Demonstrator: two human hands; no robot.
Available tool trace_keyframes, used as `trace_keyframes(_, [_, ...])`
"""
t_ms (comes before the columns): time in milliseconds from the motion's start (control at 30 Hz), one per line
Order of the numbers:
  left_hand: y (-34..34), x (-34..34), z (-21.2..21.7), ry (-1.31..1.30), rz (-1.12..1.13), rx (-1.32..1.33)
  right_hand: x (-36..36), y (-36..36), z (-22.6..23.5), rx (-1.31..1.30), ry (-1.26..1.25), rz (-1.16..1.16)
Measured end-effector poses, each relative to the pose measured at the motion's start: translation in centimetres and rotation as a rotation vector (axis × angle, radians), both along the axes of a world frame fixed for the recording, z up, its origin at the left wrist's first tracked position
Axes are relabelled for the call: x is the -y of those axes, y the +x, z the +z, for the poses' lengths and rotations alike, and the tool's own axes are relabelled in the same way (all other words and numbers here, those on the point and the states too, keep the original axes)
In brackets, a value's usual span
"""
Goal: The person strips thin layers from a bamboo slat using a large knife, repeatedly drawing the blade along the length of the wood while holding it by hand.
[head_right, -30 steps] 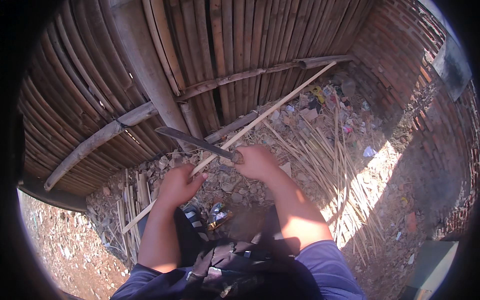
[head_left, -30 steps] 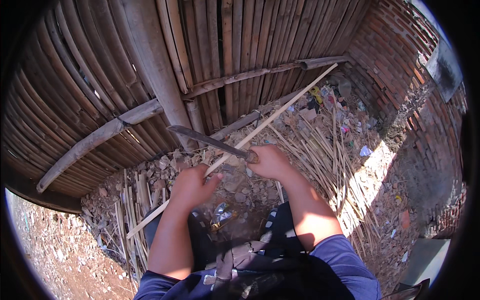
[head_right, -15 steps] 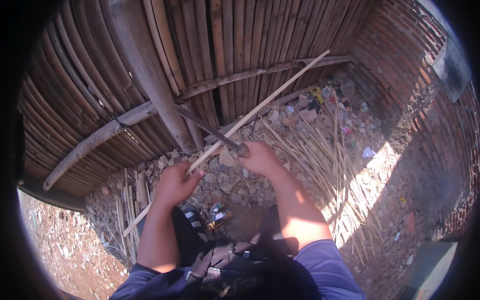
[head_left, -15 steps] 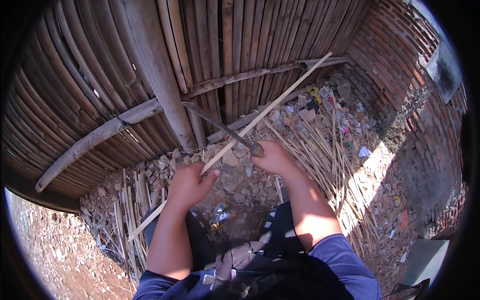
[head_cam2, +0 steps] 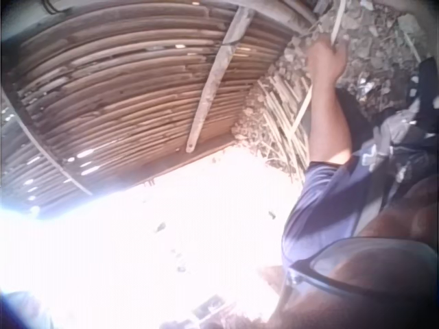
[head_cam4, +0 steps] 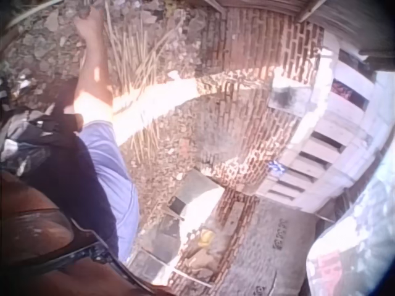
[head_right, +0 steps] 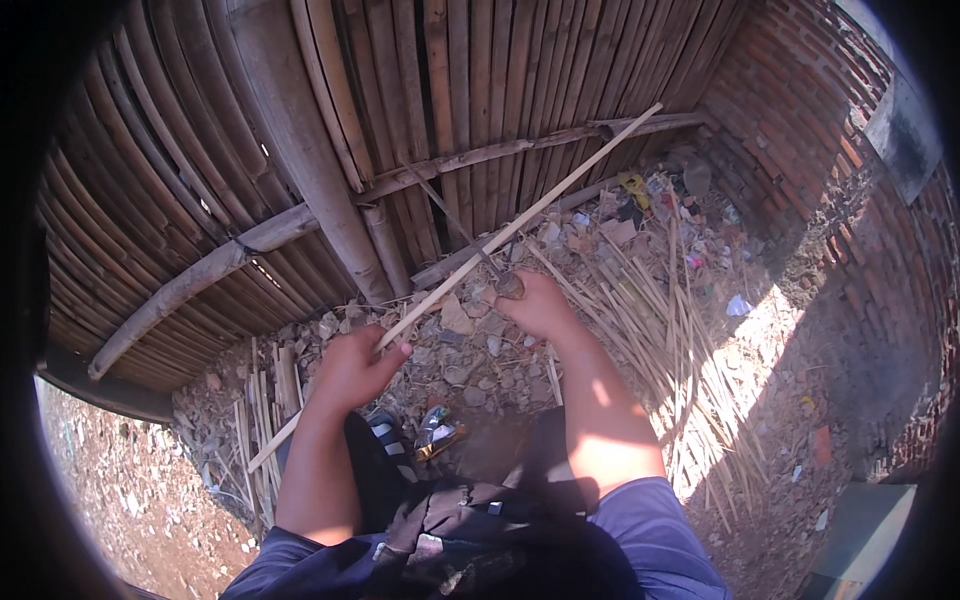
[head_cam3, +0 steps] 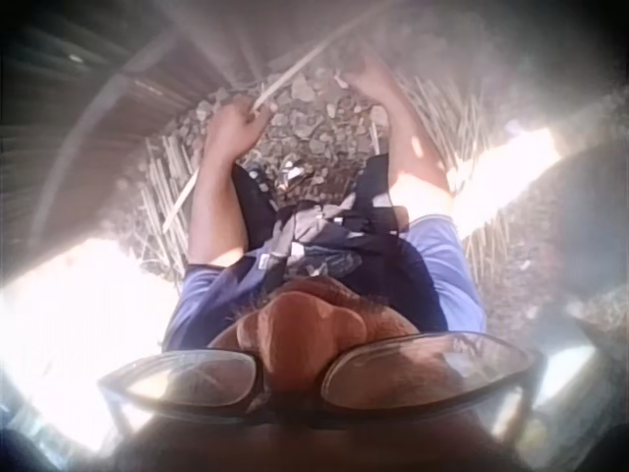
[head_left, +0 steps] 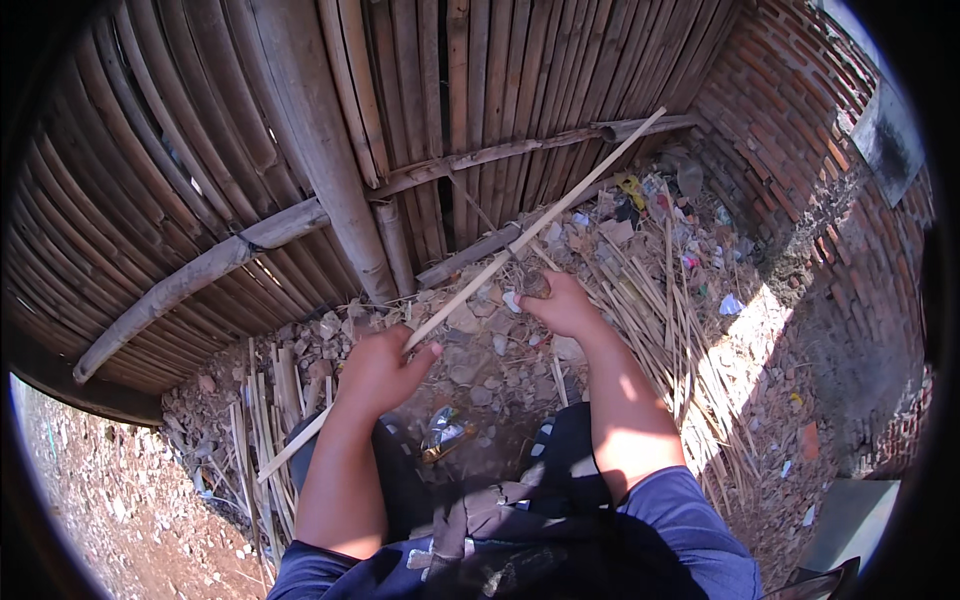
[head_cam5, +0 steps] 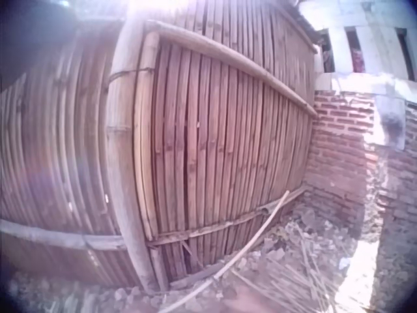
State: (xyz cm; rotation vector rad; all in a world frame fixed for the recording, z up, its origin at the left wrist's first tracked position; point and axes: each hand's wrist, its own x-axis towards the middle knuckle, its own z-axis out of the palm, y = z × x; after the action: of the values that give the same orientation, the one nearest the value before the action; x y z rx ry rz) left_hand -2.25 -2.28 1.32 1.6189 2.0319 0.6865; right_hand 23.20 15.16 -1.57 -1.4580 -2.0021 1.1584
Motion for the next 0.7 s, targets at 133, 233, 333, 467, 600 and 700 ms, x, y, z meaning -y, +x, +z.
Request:
trace_keyframes(133, [-0.2,0.0,-1.0,0.030,-0.024,-0.002,1.8,-2.1,0.2,0.242,0.144,0.252])
trace_keyframes(233, [-0.2,0.1,-1.3,0.014,-0.025,0.007,3.0,-3.2,0.1,0.321,0.346,0.436])
trace_keyframes(333, [0.1,0.0,-0.6,-0.030,-0.033,0.003,1.6,-2.2,0.6,0.303,0.244,0.470])
trace_keyframes(467, [0.1,0.0,-0.5,0.058,-0.011,0.025,-1.0,-0.3,-1.1,0.089,-0.032,0.206])
trace_keyframes(600, [-0.3,0.2,-0.9,0.026,-0.012,0.046,0.9,-1.6,0.1,0.166,0.162,0.205])
trace_keyframes(700, [-0.1,0.4,-1.1,-0.002,-0.022,0.039,2.5,-3.4,1.0,0.435,0.290,0.421])
